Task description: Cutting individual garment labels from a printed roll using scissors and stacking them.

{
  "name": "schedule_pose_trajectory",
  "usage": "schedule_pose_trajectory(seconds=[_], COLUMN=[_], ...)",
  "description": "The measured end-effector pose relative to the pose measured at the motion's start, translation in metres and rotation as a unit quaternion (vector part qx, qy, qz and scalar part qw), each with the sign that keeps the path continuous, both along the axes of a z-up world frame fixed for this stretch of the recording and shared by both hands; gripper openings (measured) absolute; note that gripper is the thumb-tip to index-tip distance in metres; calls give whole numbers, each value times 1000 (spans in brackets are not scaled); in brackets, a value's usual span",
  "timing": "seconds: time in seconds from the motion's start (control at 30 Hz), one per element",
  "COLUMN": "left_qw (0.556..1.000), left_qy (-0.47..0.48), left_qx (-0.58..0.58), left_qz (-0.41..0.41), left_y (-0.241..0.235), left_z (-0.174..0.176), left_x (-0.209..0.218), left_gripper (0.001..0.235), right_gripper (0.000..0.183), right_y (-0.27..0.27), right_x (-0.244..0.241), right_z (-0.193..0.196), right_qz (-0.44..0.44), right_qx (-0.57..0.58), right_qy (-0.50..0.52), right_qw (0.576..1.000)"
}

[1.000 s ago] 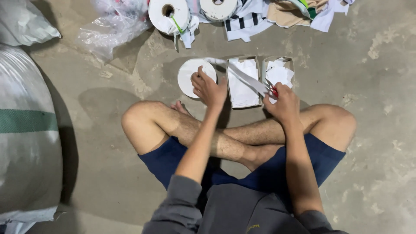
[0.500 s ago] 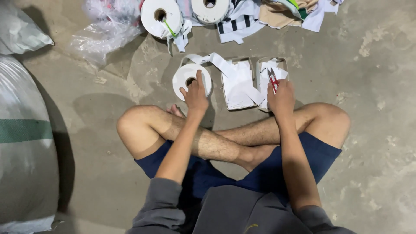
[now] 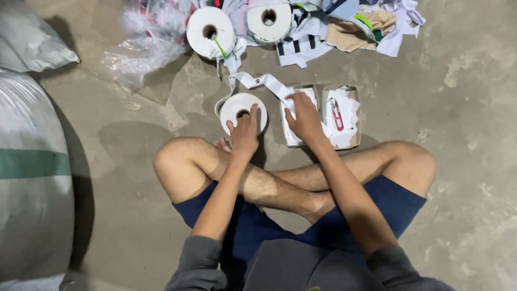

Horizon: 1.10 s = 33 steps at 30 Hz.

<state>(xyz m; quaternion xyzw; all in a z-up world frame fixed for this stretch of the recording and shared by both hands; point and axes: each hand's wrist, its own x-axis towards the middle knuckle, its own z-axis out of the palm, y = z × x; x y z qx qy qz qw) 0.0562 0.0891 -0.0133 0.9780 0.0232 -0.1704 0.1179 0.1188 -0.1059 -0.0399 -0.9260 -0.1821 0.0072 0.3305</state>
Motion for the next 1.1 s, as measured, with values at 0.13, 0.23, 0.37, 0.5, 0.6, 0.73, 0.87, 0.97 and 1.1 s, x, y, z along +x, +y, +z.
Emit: schedule_pose_trajectory(seconds=[0.13, 0.23, 0.37, 0.5, 0.6, 0.73, 0.87, 0.97, 1.1], left_qw=[998, 997, 996, 998, 997, 995, 997, 997, 996], left_qy=[41, -66, -80, 2, 3, -63, -75, -53, -68], left_qx=[-53, -23, 2, -56, -75, -44, -19, -62, -60], left_qz=[13, 39, 33, -16, 1, 70, 17, -14, 2], left_y=[-2, -10, -10, 11, 4, -18, -11, -4, -17], left_z=[18, -20, -23, 0, 15, -21, -22, 13, -11], left_x=[-12, -7, -3, -17, -11, 2, -12, -20, -8], left_gripper=[115, 100, 91, 103, 106, 94, 92, 98, 104], right_gripper=[43, 66, 43, 18, 42, 77, 34, 14, 16], right_y=[49, 77, 83, 62, 58, 74, 73, 53, -10], right_x=[35, 64, 94, 82, 73, 72, 88, 83, 59], right_z=[24, 13, -74, -48, -12, 5, -64, -52, -1], right_qz=[24, 97, 115, 79, 130, 195, 203, 112, -51], right_qx=[-64, -186, -284, -278, -230, -221, -283, -219, -71], right_qy=[19, 36, -11, -53, -23, 23, -108, -168, -270], right_qw=[997, 977, 952, 956, 964, 955, 931, 955, 959])
